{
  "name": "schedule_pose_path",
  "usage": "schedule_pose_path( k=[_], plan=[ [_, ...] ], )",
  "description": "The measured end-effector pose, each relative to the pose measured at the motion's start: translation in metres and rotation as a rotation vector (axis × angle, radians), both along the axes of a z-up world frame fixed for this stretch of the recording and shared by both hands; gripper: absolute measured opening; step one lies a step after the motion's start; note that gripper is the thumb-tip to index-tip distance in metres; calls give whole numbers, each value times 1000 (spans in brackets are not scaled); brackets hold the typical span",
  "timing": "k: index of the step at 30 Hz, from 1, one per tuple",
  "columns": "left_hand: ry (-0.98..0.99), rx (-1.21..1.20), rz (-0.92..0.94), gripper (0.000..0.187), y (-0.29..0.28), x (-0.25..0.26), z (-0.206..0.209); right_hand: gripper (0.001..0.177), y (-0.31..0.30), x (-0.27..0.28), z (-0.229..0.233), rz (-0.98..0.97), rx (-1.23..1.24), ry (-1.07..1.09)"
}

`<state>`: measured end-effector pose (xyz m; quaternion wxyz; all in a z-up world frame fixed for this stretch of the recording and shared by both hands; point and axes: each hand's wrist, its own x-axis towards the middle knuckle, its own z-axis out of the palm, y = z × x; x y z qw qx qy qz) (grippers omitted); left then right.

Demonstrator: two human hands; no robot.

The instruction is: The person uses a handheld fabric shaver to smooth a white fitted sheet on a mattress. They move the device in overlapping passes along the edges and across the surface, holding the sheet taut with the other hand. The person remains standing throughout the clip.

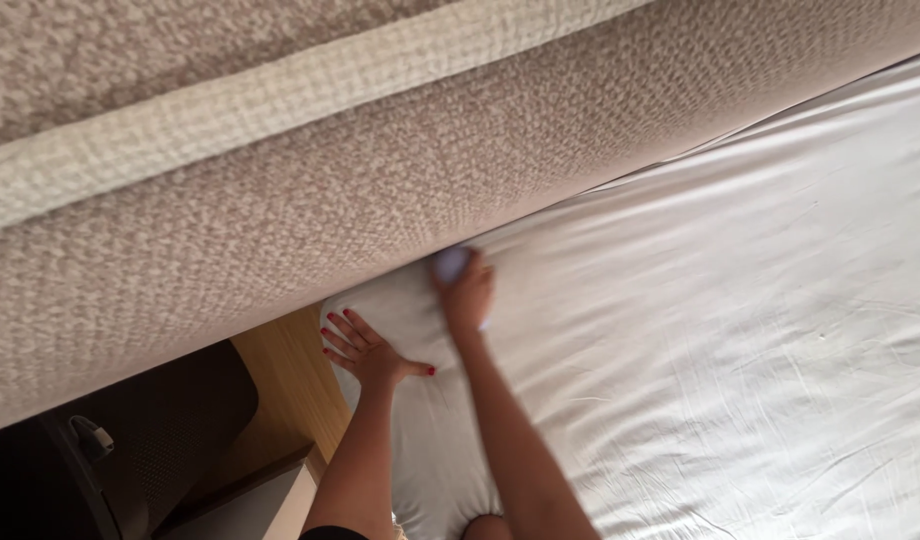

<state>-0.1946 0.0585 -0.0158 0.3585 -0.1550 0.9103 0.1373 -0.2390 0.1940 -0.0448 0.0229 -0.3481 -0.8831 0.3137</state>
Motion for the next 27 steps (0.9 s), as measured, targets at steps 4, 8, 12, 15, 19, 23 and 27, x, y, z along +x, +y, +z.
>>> schedule_pose_path(
  k=[4,8,12,15,19,23,27],
  plan=[
    [35,-87,-49,165,-4,9,-32,69,-55,13,16,176,-64,93],
    [51,-107,-49,160,-4,10,-34,69,-42,18,7,372,-52,62],
    [3,20,-3,170,-3,-1,-6,69,35,22,-6,188,-61,168],
    [27,0,-4,169,-4,1,-12,65,105,25,17,51,96,188],
    [-4,30,8,170,-4,-3,-3,64,212,38,-3,-92,252,183],
    [5,-11,33,173,-3,-2,-8,67,296,59,-21,-335,248,192],
    [28,-54,14,169,-1,-2,-9,67,288,68,-37,-304,283,201]
  ],
)
